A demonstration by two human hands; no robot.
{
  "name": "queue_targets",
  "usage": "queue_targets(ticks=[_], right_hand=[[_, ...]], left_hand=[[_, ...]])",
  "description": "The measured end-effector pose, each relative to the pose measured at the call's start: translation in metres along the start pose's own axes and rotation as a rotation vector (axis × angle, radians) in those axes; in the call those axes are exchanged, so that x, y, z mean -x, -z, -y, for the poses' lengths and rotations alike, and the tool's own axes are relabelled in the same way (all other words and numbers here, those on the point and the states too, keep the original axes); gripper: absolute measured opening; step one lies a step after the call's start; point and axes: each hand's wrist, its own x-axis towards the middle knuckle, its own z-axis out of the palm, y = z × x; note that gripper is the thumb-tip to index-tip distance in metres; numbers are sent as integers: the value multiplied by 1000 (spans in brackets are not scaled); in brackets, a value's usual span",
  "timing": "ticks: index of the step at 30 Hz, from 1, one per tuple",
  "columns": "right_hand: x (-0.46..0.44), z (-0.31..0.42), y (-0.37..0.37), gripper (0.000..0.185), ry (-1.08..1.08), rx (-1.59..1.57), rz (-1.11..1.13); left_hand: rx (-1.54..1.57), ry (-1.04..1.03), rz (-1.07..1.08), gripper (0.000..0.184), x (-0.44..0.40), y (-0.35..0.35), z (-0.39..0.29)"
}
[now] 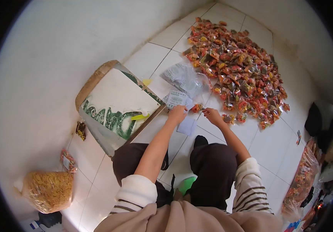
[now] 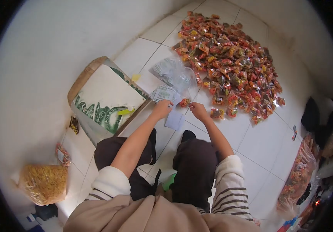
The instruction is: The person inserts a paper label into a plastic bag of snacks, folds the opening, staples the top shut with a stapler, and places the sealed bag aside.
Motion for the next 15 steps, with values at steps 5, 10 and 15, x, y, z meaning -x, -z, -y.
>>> queue_targets(ticks=[5, 10, 15], right_hand=[[-51, 41, -19, 15, 77, -305, -63], [-148, 63, -43, 14, 293, -56, -152], [-204, 41, -96, 21, 251, 157, -205]], left_hand=[[175, -16, -448, 22, -36, -2, 3], [27, 134, -418, 29, -99, 39, 52], [15, 619, -161, 50, -142, 28, 128]])
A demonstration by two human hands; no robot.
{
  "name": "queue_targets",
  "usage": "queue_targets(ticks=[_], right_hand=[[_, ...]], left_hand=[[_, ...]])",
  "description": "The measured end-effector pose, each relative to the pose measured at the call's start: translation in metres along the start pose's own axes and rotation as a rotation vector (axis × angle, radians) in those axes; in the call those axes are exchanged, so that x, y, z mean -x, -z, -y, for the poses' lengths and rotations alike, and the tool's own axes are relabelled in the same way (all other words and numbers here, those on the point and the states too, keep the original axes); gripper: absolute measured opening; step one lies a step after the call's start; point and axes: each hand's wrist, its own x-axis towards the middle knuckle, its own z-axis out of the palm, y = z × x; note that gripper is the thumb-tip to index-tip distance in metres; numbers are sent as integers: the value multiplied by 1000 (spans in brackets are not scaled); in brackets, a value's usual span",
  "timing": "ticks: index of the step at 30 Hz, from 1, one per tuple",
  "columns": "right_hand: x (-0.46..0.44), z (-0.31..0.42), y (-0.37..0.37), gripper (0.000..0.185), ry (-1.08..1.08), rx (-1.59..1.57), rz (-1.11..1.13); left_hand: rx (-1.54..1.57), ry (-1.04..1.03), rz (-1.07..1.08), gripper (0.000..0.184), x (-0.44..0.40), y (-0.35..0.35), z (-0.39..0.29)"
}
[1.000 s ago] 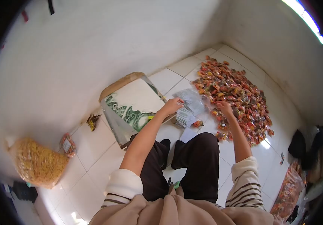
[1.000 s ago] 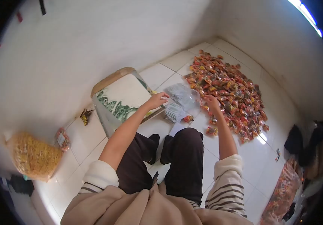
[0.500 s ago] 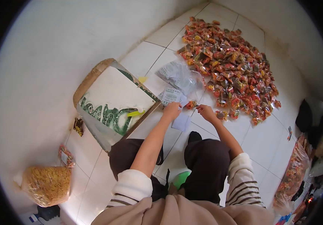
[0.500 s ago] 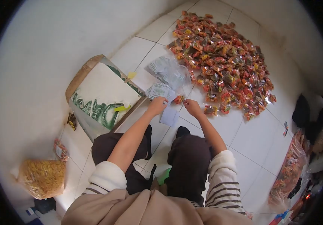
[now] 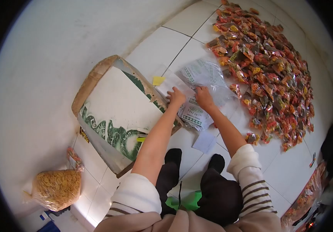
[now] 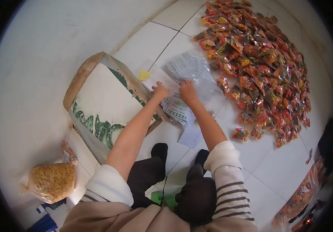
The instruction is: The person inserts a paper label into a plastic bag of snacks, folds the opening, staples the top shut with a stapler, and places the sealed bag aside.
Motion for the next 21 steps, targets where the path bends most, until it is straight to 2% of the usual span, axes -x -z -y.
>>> queue_targets(ticks=[2, 3, 5, 8, 9, 11, 12, 14, 15, 17, 18, 20, 21], right_hand=[[-6, 0, -16, 25, -96, 42, 13], [-5, 7, -20, 25, -98, 40, 23], [-8, 19, -18, 20, -184, -11, -122], [-12, 2, -37, 18, -176, -68, -88], [-14, 4, -34, 18, -176, -68, -86], [-18, 12, -14, 12, -271, -174, -44], [-21, 14, -7, 12, -270, -170, -44], [-29, 17, 6, 8, -231, -200, -162], [-34, 16, 10, 8, -231, -194, -165], [-40, 15, 17, 6, -121, -276, -283], [-43, 14, 20, 6, -119, -274, -285], [-48, 11, 29, 7, -223, -394, -175], [-51, 8, 32, 7, -217, -391, -180]], left_hand=[[-41, 319, 173, 71, -19, -23, 2], [-41, 327, 180, 71, -14, -20, -4], [85, 489, 132, 78, 1, -5, -27], [214, 470, 71, 83, -4, -3, -20], [215, 472, 72, 83, -3, 1, -23], [483, 663, -244, 83, -1, 12, -32], [487, 663, -242, 83, -4, 12, -31], [892, 789, -202, 63, -11, 12, -29], [897, 786, -199, 63, -13, 11, -27], [565, 476, -136, 40, -15, 11, -21], [567, 473, -136, 40, -18, 9, -20], [745, 236, -514, 23, -25, 9, -20], [750, 231, -517, 23, -26, 22, -27]])
